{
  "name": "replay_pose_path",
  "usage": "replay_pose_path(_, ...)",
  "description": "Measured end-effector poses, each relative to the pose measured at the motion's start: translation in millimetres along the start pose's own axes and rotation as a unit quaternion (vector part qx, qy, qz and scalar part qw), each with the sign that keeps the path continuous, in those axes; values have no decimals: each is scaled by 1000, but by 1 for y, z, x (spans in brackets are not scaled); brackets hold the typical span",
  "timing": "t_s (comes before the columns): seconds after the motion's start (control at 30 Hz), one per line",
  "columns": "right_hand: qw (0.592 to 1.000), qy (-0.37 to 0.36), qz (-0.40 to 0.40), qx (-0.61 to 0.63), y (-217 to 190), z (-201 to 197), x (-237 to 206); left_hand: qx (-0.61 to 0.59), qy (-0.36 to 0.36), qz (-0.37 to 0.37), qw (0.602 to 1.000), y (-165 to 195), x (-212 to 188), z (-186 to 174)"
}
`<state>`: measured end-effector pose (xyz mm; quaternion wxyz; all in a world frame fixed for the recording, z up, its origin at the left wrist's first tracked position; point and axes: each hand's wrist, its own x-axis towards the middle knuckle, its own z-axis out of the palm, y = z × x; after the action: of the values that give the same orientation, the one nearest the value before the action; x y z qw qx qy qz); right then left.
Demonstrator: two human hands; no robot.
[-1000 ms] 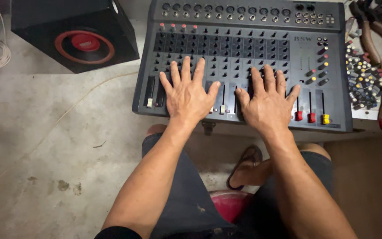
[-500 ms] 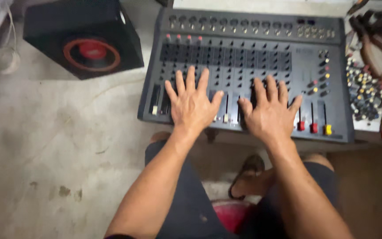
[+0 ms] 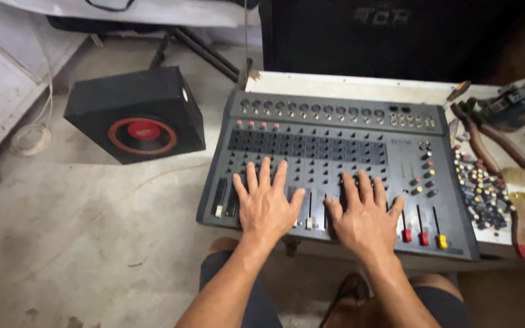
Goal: The person first touches the knobs and faders of an audio mixer, then holds a small white knob in one hand and brushes it repeatedly with a wide paintbrush, working at lap level in front of the mixer.
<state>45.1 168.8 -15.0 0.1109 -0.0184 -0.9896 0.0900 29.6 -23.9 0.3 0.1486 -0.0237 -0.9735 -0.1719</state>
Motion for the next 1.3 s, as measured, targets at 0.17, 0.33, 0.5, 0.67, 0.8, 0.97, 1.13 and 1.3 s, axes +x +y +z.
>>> replay_pose_path(0.17,1000,-4,3,-20,-1,2,2,-8,-9,-3,1000,1,3,-2)
replay_pose_path(0.33,999,-27,21,-30,-2,1,6,2,-28,-12,1000,3,6,-3)
replay_pose_path(0.5,998,-48,29,-26,-1,0,9,-4,-27,-14,1000,4,6,-2)
replay_pose_path(0.67,999,-45,18,-15,1,-1,11,-11,-38,-20,999,5,8,0)
replay_pose_path(0.8,998,-42,36,18,-5,1,20,-10,-33,-21,999,6,10,0)
replay_pose_path(0.97,993,81,-47,69,-26,11,42,-6,-44,-24,999,7,12,0)
replay_pose_path(1.13,996,9,-60,70,-44,27,51,-10,-56,-24,998,5,13,3)
replay_pose_path(1.3,997,-17,-57,51,-46,32,51,-33,-85,-21,996,-2,19,1)
